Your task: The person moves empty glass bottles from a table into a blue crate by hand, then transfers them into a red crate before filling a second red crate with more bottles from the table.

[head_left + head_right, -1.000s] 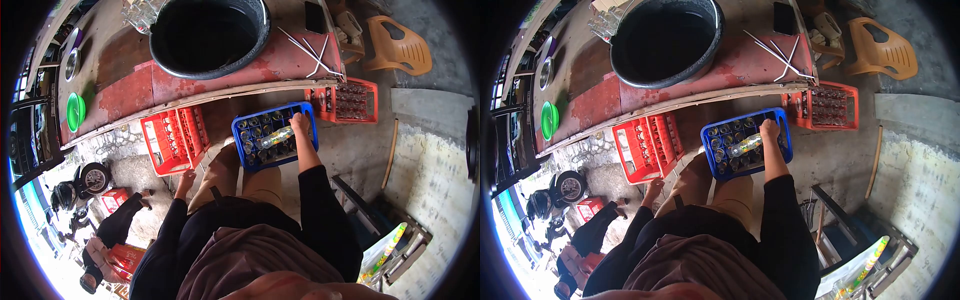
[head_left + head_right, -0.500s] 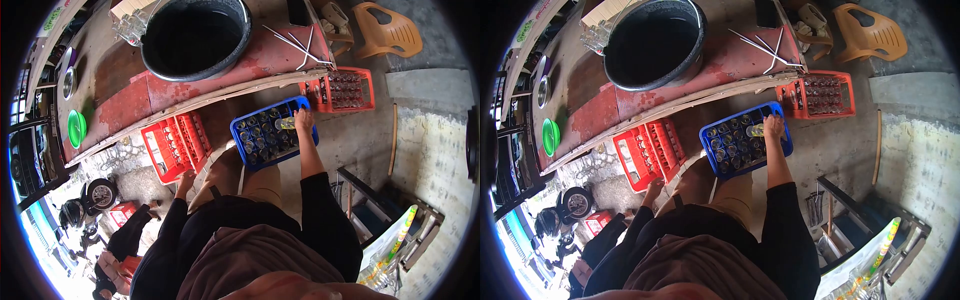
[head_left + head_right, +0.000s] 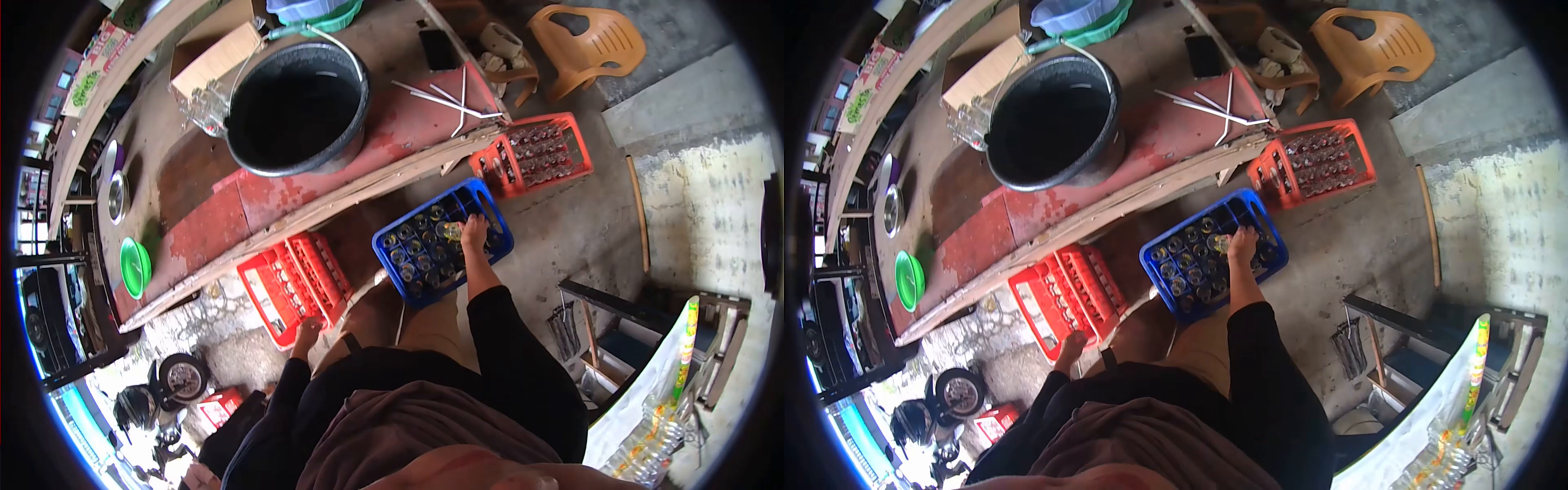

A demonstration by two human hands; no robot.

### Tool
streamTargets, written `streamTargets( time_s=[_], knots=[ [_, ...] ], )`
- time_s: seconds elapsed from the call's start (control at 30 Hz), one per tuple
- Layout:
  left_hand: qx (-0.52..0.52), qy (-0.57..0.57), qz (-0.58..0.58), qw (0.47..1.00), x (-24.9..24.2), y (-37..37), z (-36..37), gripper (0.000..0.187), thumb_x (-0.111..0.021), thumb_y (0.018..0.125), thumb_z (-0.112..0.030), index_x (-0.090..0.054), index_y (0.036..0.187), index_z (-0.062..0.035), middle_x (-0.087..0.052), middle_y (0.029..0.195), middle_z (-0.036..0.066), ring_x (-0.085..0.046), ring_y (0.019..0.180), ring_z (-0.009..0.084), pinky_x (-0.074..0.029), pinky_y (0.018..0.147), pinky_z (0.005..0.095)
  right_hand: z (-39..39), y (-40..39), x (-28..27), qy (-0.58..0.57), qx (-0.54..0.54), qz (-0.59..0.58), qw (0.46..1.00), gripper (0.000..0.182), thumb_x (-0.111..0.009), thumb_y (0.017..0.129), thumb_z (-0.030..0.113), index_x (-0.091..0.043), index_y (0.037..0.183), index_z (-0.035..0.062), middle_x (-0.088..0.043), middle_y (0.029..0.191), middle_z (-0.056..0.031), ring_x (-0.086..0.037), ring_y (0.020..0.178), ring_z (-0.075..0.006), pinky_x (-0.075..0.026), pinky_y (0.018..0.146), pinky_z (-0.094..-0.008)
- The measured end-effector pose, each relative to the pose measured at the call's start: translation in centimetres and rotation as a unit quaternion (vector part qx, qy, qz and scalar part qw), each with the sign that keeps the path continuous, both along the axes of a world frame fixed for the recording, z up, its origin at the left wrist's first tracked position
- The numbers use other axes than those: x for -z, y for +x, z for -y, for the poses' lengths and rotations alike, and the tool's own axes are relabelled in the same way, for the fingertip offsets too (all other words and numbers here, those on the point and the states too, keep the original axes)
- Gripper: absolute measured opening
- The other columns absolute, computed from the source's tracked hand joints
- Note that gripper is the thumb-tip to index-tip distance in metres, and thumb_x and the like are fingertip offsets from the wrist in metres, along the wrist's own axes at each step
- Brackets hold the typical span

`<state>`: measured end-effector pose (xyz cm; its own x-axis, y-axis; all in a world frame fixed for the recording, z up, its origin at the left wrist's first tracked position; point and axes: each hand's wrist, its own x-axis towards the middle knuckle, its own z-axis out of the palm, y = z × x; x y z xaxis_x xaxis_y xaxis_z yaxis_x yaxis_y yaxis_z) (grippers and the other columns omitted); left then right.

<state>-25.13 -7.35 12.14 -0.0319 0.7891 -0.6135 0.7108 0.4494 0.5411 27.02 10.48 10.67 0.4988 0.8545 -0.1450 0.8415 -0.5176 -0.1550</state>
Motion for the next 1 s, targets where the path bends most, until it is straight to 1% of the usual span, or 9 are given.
streamTargets(
  time_s=[0.37, 0.47, 0.53, 0.57, 0.6, 0.63, 0.73, 0.87, 1.0],
  knots=[
    [0.127, 0.073, -0.016, 0.989, 0.4, -3.5, -3.3, 0.028, -0.061, 0.078, -0.022, -0.06, 0.1, -0.0047, -0.067, 0.085, 0.013, -0.065, 0.08, 0.0262, -0.051, 0.07, 0.0357, 3.4, -1.3, 7.9, -0.056, -0.107, -0.051, 0.991, 0.028, -0.063, 0.077, 0.017, -0.058, 0.099, -0.0003, -0.052, 0.109, -0.022, -0.049, 0.102, -0.0361, -0.04, 0.086, -0.0471],
    [0.114, 0.067, 0.017, 0.991, 1.8, -4.3, -3.5, 0.032, -0.06, 0.078, -0.023, -0.06, 0.104, -0.0052, -0.066, 0.083, 0.016, -0.065, 0.078, 0.0283, -0.051, 0.067, 0.0378, 4.6, -3.2, 2.9, 0.038, 0.046, -0.279, 0.958, 0.026, -0.056, 0.081, 0.014, -0.057, 0.102, -0.0008, -0.053, 0.108, -0.0245, -0.05, 0.103, -0.0375, -0.041, 0.086, -0.0457],
    [0.163, 0.056, -0.037, 0.984, 2.7, -4.2, -4.4, 0.032, -0.062, 0.076, -0.024, -0.062, 0.102, -0.0061, -0.065, 0.079, 0.015, -0.065, 0.074, 0.0271, -0.05, 0.066, 0.0372, 6.1, -3.1, 3.1, 0.102, -0.057, -0.245, 0.962, 0.025, -0.052, 0.079, 0.009, -0.058, 0.102, -0.001, -0.056, 0.103, -0.0253, -0.052, 0.102, -0.0387, -0.041, 0.087, -0.0416],
    [0.351, 0.123, -0.041, 0.927, 8.4, -6.8, -5.1, 0.029, -0.063, 0.074, -0.025, -0.065, 0.096, -0.006, -0.065, 0.077, 0.014, -0.064, 0.074, 0.0264, -0.05, 0.065, 0.0369, 6.9, -3.4, 2.4, 0.086, -0.005, -0.278, 0.957, 0.026, -0.052, 0.078, 0.009, -0.059, 0.102, 0.0006, -0.057, 0.1, -0.0245, -0.053, 0.099, -0.0379, -0.042, 0.086, -0.0403],
    [0.212, 0.026, -0.051, 0.976, 0.2, -1.8, -5.7, 0.025, -0.063, 0.074, -0.025, -0.066, 0.09, -0.0059, -0.065, 0.077, 0.014, -0.064, 0.073, 0.0259, -0.049, 0.064, 0.0371, 7.8, -3.5, 2.1, 0.074, 0.052, -0.311, 0.946, 0.026, -0.053, 0.077, 0.008, -0.059, 0.102, 0.0022, -0.058, 0.097, -0.0238, -0.055, 0.096, -0.0371, -0.042, 0.086, -0.0389],
    [0.227, 0.079, 0.047, 0.97, 10.6, -4.9, -5.7, 0.022, -0.063, 0.074, -0.024, -0.066, 0.086, -0.0055, -0.065, 0.078, 0.013, -0.064, 0.074, 0.0254, -0.049, 0.064, 0.037, 9.0, -3.5, 1.6, 0.064, 0.006, -0.259, 0.964, 0.028, -0.053, 0.077, 0.009, -0.06, 0.103, 0.0035, -0.058, 0.098, -0.0236, -0.055, 0.097, -0.0361, -0.043, 0.085, -0.0387],
    [0.417, 0.068, -0.053, 0.905, 9.5, -1.6, -9.4, 0.021, -0.063, 0.074, -0.023, -0.065, 0.084, -0.0047, -0.066, 0.081, 0.014, -0.064, 0.076, 0.0289, -0.05, 0.065, 0.0386, 13.8, -2.4, -2.9, 0.076, -0.015, -0.213, 0.974, 0.032, -0.054, 0.076, 0.01, -0.059, 0.107, 0.006, -0.059, 0.1, -0.0211, -0.056, 0.098, -0.0328, -0.044, 0.084, -0.0392],
    [0.42, 0.171, 0.066, 0.889, 10.9, 4.6, -14.4, 0.019, -0.062, 0.076, -0.02, -0.064, 0.087, -0.0045, -0.064, 0.072, 0.011, -0.062, 0.065, 0.028, -0.05, 0.058, 0.0377, 22.0, 1.1, -10.0, 0.11, 0.014, -0.243, 0.964, 0.031, -0.055, 0.081, 0.016, -0.058, 0.11, 0.0062, -0.06, 0.103, -0.0179, -0.056, 0.099, -0.032, -0.044, 0.086, -0.0378],
    [0.266, -0.051, 0.191, 0.943, 9.7, 12.2, -16.7, 0.016, -0.059, 0.078, -0.011, -0.06, 0.093, -0.0044, -0.056, 0.062, 0.004, -0.054, 0.053, 0.0166, -0.043, 0.043, 0.029, 31.0, 5.2, -15.4, 0.175, 0.199, -0.355, 0.897, 0.033, -0.058, 0.085, 0.025, -0.057, 0.112, 0.0066, -0.062, 0.104, -0.013, -0.058, 0.096, -0.0262, -0.046, 0.083, -0.0355]
  ],
)
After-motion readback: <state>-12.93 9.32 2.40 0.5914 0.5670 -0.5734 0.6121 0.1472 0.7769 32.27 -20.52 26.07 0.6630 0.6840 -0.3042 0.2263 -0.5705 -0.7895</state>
